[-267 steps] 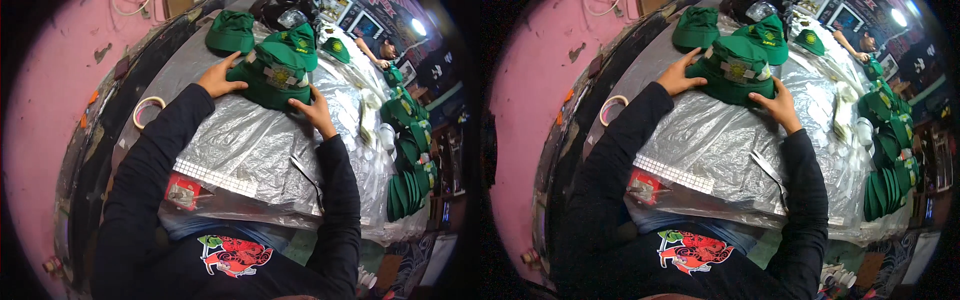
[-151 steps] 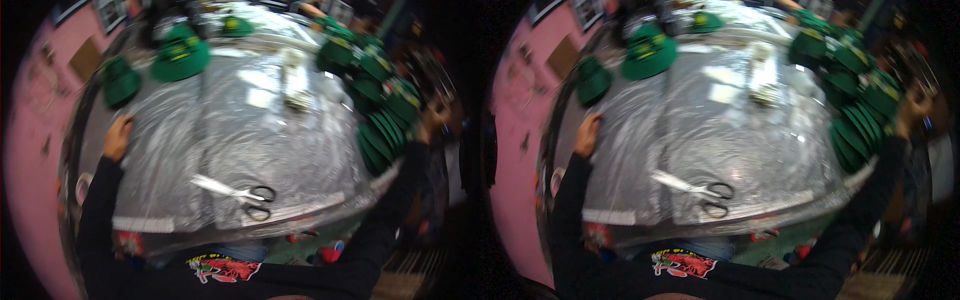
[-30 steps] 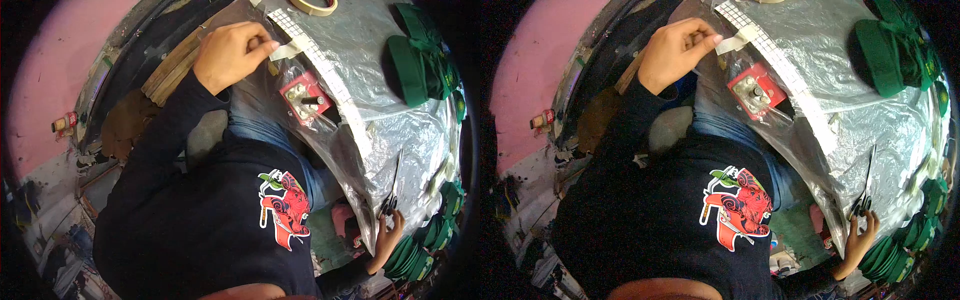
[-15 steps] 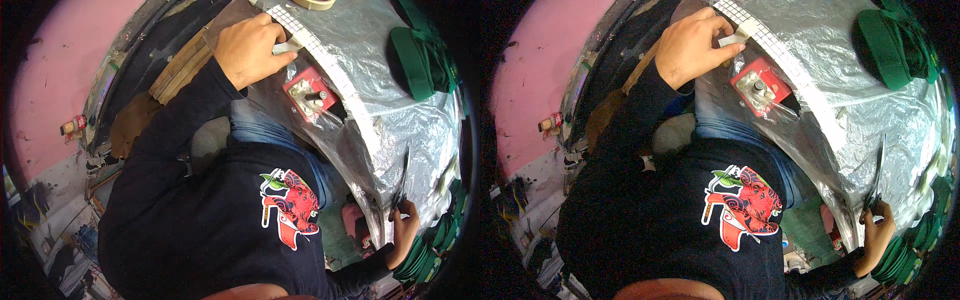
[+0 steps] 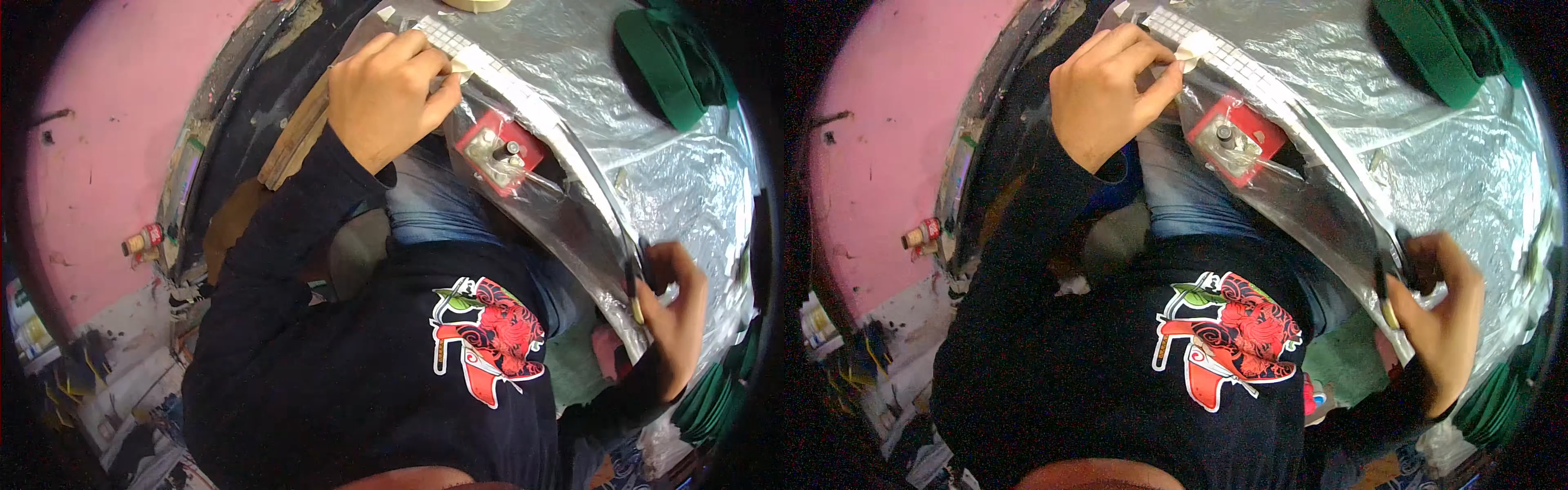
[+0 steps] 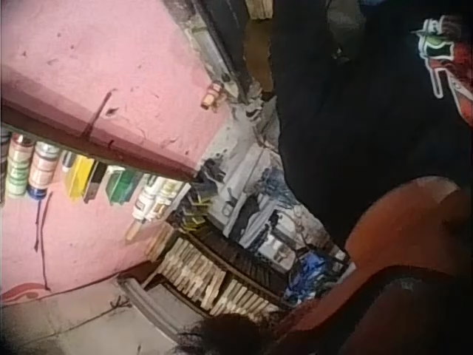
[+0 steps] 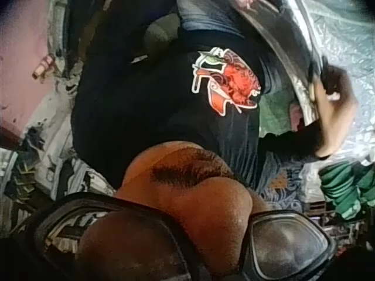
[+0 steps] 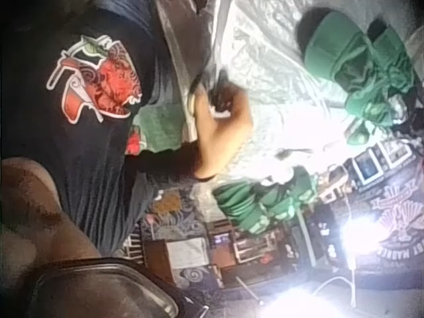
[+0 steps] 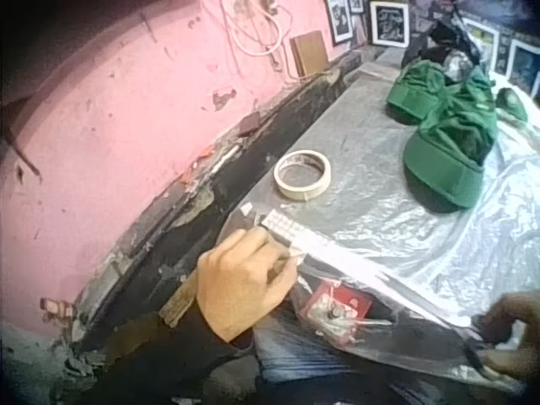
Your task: Applying printed labels or tags to green bucket hats on a production table.
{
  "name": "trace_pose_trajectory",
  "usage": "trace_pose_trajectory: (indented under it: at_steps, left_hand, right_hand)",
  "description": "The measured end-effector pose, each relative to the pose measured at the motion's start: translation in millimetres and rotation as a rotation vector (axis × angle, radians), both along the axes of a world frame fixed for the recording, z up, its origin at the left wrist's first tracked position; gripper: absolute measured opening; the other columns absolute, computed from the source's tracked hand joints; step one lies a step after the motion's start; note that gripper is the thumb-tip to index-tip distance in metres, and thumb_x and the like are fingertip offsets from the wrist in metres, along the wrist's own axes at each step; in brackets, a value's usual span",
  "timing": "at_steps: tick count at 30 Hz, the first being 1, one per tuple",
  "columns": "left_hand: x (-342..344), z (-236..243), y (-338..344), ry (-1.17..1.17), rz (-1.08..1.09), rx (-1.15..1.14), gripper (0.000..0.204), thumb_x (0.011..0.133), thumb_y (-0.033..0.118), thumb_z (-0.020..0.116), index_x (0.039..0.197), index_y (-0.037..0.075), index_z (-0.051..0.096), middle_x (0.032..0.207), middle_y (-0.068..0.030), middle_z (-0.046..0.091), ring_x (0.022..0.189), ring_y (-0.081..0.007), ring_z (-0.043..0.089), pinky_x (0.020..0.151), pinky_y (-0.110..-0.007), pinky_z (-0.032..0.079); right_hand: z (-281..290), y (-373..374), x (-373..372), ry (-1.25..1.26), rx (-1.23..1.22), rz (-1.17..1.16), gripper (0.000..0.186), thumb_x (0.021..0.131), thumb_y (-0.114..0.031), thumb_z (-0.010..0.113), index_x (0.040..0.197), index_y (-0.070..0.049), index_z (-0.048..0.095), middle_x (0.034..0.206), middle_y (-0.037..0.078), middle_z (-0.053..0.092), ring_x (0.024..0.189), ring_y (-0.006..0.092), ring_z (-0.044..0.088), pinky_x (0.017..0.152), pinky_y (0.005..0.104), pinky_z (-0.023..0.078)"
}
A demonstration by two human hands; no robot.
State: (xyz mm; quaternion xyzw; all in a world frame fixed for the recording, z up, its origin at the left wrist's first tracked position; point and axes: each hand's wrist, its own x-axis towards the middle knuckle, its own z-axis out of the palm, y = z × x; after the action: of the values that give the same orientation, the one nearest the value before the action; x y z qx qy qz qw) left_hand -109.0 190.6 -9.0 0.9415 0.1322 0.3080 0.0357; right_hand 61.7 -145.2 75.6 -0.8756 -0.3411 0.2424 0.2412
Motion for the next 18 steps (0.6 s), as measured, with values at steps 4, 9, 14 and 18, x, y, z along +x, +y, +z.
trace_pose_trajectory:
  at_steps: [4,9,14,18]
  left_hand:
    - [3,3,-2,0.061,0.003,-0.016,0.012,0.082,0.022,0.074,0.080,0.011,0.072,0.080,-0.0013,0.067,0.071,-0.0230,0.067,0.061,-0.035,0.052]
    - [3,2,-4,0.057,-0.004,-0.056,0.012,0.082,0.022,0.074,0.081,0.011,0.072,0.080,-0.0022,0.068,0.071,-0.0242,0.068,0.061,-0.035,0.053]
    - [1,-1,-3,0.025,-0.011,-0.011,0.012,0.081,0.022,0.076,0.079,0.011,0.072,0.078,-0.0026,0.066,0.070,-0.0238,0.067,0.061,-0.035,0.053]
    - [3,-1,-3,0.018,-0.039,0.024,0.011,0.080,0.020,0.077,0.077,0.011,0.071,0.076,-0.0027,0.064,0.070,-0.0235,0.067,0.061,-0.036,0.052]
  right_hand:
    - [-4,45,2,-0.171,0.124,0.219,0.034,0.070,-0.017,0.080,0.090,0.003,0.061,0.076,0.018,0.060,0.067,0.0310,0.060,0.064,0.0373,0.047]
    - [-10,76,4,-0.276,0.122,0.318,0.034,0.070,-0.020,0.080,0.091,0.001,0.063,0.079,0.022,0.063,0.075,0.0397,0.064,0.068,0.0445,0.049]
    - [-13,93,-1,-0.325,0.124,0.364,0.034,0.071,-0.021,0.080,0.092,0.000,0.063,0.080,0.022,0.065,0.078,0.0424,0.064,0.071,0.0477,0.049]
    - [-13,99,-5,-0.332,0.050,0.375,0.033,0.072,-0.019,0.079,0.093,-0.001,0.061,0.080,0.022,0.065,0.080,0.0426,0.064,0.072,0.0491,0.049]
